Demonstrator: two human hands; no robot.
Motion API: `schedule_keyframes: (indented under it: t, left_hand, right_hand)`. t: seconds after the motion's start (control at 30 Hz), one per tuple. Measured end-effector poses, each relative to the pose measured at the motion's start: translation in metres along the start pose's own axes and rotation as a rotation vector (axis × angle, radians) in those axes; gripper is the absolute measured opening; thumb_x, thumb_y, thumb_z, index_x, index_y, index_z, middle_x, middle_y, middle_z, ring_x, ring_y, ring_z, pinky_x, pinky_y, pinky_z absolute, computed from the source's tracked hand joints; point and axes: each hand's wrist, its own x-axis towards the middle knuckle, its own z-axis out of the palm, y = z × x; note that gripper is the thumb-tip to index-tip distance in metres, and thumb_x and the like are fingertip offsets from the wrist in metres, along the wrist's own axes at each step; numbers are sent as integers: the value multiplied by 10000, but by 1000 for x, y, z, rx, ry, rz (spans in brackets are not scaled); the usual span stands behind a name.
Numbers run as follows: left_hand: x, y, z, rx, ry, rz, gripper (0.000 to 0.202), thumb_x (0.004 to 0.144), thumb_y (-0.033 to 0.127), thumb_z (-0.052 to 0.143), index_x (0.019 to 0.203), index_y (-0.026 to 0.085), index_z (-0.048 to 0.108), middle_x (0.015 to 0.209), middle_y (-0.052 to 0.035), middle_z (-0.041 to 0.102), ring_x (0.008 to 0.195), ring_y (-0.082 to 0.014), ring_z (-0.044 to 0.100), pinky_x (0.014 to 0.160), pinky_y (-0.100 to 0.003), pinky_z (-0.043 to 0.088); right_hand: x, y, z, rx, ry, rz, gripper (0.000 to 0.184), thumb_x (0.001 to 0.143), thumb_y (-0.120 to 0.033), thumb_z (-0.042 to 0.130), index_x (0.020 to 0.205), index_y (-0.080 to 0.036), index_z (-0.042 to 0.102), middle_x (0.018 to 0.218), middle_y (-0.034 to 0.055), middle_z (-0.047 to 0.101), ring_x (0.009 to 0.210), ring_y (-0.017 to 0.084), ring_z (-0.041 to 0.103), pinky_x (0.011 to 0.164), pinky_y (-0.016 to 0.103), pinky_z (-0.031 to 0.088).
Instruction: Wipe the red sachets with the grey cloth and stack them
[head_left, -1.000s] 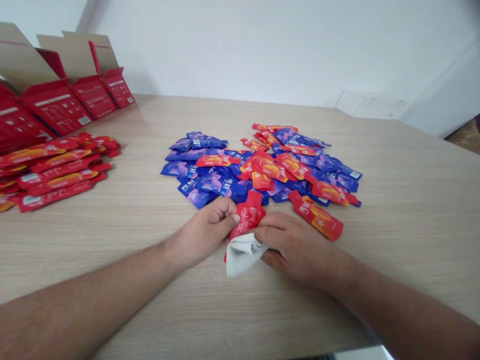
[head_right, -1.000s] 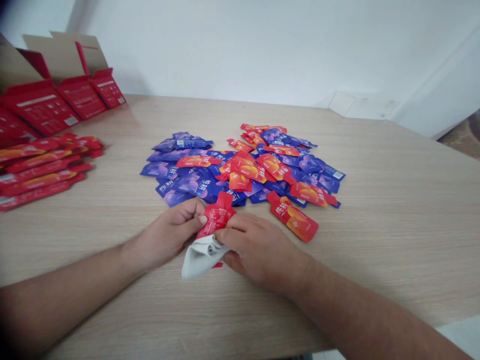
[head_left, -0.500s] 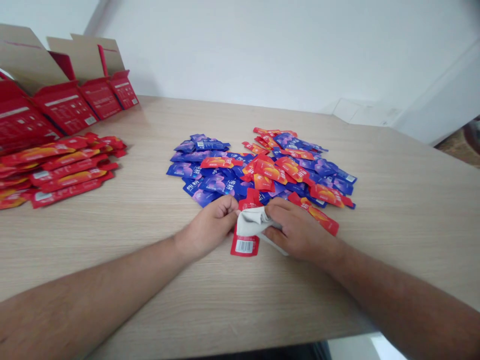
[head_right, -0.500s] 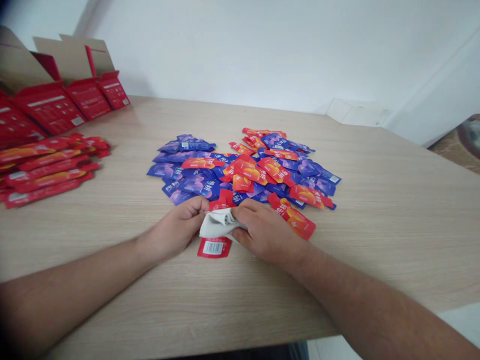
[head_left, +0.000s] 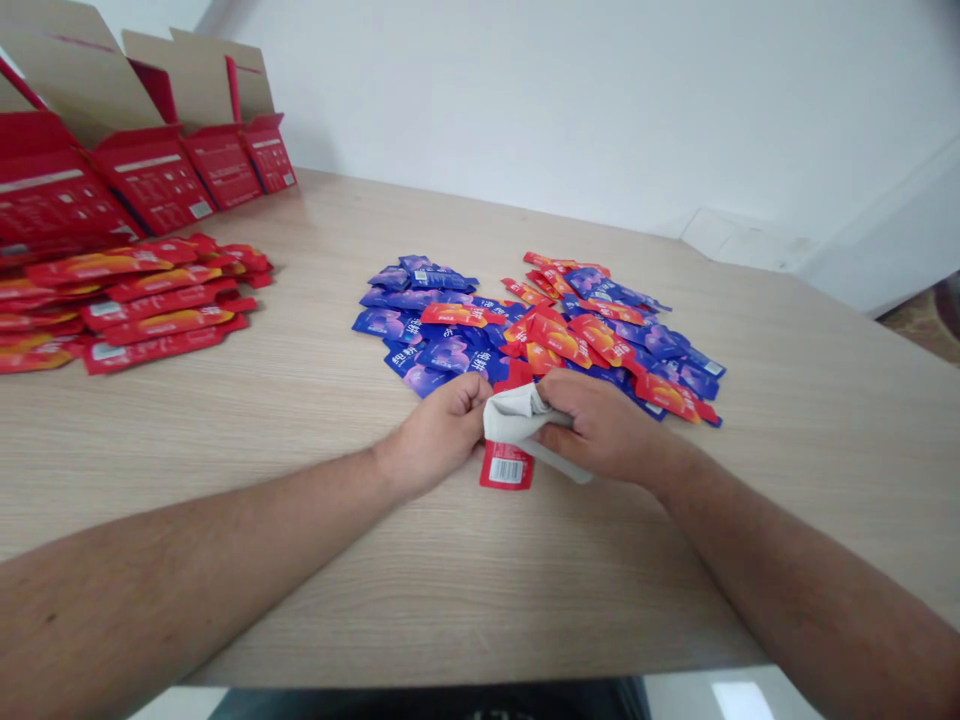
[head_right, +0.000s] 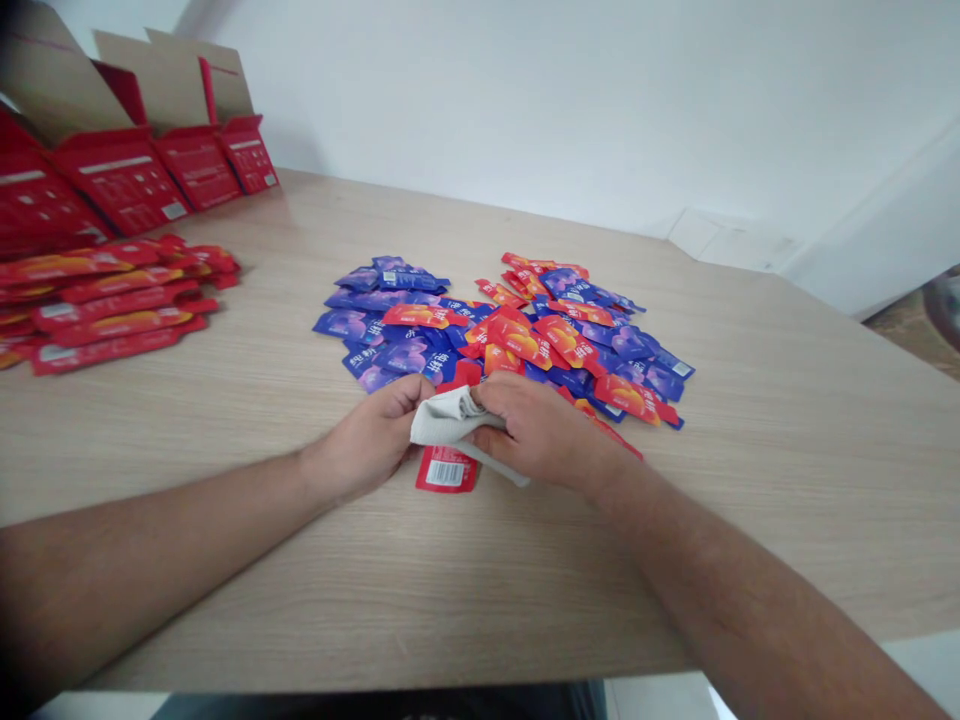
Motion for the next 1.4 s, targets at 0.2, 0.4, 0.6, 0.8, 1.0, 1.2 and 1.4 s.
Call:
schedule_keyframes:
  t: [0.2, 0.4, 0.6, 0.8, 1.0, 1.2, 1.4]
  left_hand:
    - [-6, 8, -1, 87, -43, 5, 248, 944, 381, 669, 854, 196, 531, 669, 61, 524, 554, -79, 418, 535, -211, 340]
    - [-8, 12, -5, 202, -84, 18, 283, 965, 419, 655, 845, 192, 537, 701, 46, 538, 601, -94, 431, 562, -224, 355]
    - [-8, 11, -4, 81, -41, -27, 248, 949, 400, 671, 874, 206, 535, 694, 49, 538, 570, -96, 440, 543, -224, 331]
    - [-9, 12, -3, 83, -36, -43, 279, 929, 402, 720, 851, 201, 542, 670, 55, 514, 563, -88, 403, 542, -221, 325]
    - [-7, 9, -5, 53, -37, -33, 273, 922, 399, 715, 857, 200, 541, 696, 38, 547, 581, -99, 453, 548, -223, 344]
    - [-7, 8, -4, 27, -27, -61, 294, 924, 415, 720, 862, 201, 529, 682, 49, 529, 568, -89, 437, 540, -210, 349]
    - [-7, 6, -6, 41, -41, -32, 274, 935, 421, 701, 879, 199, 550, 705, 35, 556, 580, -98, 467, 543, -217, 349]
  right_hand:
    - [-18, -6, 6, -76, 137, 123, 127, 993, -316, 643, 976, -215, 568, 960, 56, 662, 825, 205, 597, 719, 318, 463]
    - [-19, -7, 4, -134, 247, 203, 128, 1004, -310, 645, 976, -220, 558, 968, 66, 656, 872, 230, 616, 750, 340, 474]
    - [-20, -27, 5, -149, -45, -28, 50, 982, -226, 644, 1031, -218, 649, 1024, 67, 683, 909, 239, 644, 777, 360, 508]
    - [-20, -18, 4, -203, 144, 91, 139, 995, -225, 627, 1124, -179, 649, 1086, 117, 685, 1006, 276, 652, 854, 400, 532]
    - [-22, -26, 10, -203, -46, -60, 81, 992, -256, 651, 1065, -224, 660, 1046, 77, 686, 948, 248, 651, 806, 374, 521]
    - [-21, -21, 8, -210, 90, 91, 95, 992, -242, 648, 1066, -183, 648, 1077, 100, 686, 978, 244, 653, 814, 353, 515]
    - [-22, -23, 10, -180, -87, -91, 67, 986, -239, 655, 1047, -216, 669, 1042, 65, 685, 943, 243, 651, 806, 366, 508]
